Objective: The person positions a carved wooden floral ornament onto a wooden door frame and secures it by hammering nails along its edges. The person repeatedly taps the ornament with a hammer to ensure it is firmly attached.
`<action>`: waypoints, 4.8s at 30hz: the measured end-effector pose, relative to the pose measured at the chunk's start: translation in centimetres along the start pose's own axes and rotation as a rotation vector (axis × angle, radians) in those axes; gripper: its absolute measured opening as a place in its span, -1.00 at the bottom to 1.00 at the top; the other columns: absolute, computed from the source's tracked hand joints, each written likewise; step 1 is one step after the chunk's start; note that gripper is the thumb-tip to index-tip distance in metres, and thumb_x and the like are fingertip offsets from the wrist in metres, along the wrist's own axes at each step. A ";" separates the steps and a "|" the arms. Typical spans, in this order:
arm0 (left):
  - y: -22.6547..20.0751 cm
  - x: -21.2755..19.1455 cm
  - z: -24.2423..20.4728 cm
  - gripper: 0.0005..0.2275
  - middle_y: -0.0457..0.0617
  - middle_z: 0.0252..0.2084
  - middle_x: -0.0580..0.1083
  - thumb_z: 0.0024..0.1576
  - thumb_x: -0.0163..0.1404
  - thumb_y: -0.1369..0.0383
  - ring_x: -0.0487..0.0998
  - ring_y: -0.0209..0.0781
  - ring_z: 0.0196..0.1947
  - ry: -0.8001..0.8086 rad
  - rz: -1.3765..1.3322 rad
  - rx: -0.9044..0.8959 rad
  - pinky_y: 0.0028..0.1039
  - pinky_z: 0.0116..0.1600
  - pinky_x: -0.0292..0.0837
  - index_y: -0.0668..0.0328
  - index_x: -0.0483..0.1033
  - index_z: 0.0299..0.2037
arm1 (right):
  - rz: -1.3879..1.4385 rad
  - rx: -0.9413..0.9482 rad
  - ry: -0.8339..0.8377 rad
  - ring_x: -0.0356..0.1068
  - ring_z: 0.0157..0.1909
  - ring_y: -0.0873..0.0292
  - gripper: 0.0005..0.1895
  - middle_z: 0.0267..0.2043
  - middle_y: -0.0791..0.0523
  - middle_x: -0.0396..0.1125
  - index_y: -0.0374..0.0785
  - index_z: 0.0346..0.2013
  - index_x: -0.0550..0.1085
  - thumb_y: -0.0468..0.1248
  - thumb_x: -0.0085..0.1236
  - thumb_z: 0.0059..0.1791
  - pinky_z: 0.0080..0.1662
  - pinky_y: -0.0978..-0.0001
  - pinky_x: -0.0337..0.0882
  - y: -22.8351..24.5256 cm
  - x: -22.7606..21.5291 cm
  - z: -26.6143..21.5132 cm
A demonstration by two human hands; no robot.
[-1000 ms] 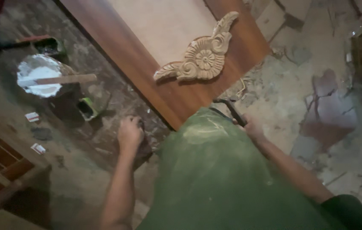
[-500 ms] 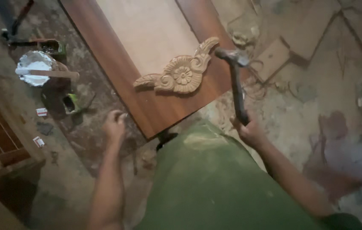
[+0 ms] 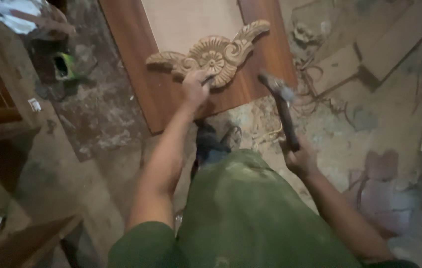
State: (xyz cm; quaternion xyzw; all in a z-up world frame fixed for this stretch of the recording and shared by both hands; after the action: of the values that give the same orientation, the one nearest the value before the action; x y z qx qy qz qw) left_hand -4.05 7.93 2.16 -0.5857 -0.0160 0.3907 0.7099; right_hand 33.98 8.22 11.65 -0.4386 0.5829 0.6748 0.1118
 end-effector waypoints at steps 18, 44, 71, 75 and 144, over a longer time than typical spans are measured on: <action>-1.5 1.8 -1.2 -0.44 -0.08 -0.24 0.60 0.05 0.21 0.56 0.59 -0.08 -0.24 -0.006 0.037 0.083 -0.30 -0.09 0.51 -0.11 0.44 0.29 | -0.179 -0.070 0.062 0.42 -0.23 -0.31 -0.74 -0.28 -0.16 0.40 -0.25 -0.05 0.41 -0.18 0.17 0.07 -0.20 -0.13 0.40 3.7 3.6 1.3; -0.7 0.9 -0.6 -0.51 0.03 0.10 0.49 0.12 0.19 0.40 0.47 0.07 0.15 0.044 0.229 0.013 -0.15 0.24 0.35 -0.13 0.43 0.30 | -0.283 -0.007 0.133 0.38 -0.28 -0.40 -0.67 -0.34 -0.22 0.39 -0.34 -0.12 0.41 -0.11 0.15 0.05 -0.28 -0.21 0.34 1.8 4.5 1.1; 3.1 0.3 0.3 -0.32 0.04 0.59 -0.06 0.16 0.10 -0.03 -0.18 0.05 0.58 0.331 0.467 -0.336 -0.07 0.56 -0.36 -0.16 0.16 0.48 | -0.201 -0.043 0.152 0.38 -0.27 -0.33 -0.82 -0.31 -0.19 0.37 -0.27 -0.22 0.42 -0.20 0.05 0.02 -0.24 -0.12 0.36 2.2 5.1 1.1; 2.3 0.7 0.8 -0.29 0.05 0.56 -0.09 0.10 0.11 0.00 -0.21 0.05 0.55 0.404 0.472 -0.383 -0.06 0.51 -0.38 -0.16 0.14 0.48 | -0.284 0.064 0.205 0.35 -0.25 -0.41 -0.58 -0.27 -0.25 0.37 -0.31 0.12 0.41 -0.21 0.13 0.00 -0.25 -0.18 0.32 2.8 5.1 2.5; -0.6 -2.3 -0.1 -0.50 0.16 0.31 0.32 0.04 0.13 0.22 0.20 0.21 0.37 0.082 0.547 -0.119 0.06 0.37 0.04 0.07 0.38 0.22 | -0.433 0.179 0.275 0.38 -0.08 -0.48 -0.54 -0.11 -0.35 0.38 -0.41 0.06 0.40 -0.07 0.13 0.06 -0.05 -0.25 0.38 -3.1 6.8 2.3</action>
State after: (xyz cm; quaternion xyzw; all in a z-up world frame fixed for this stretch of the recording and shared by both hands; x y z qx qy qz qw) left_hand -5.28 6.52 3.65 -0.6243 0.1488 0.5422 0.5423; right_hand 30.91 8.73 4.47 -0.6289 0.5426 0.5150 0.2118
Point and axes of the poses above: each hand's wrist, its own z-axis towards the middle knuckle, its own x-axis out of the palm, y = z × x, the point moved 9 cm from there along z, towards the middle knuckle
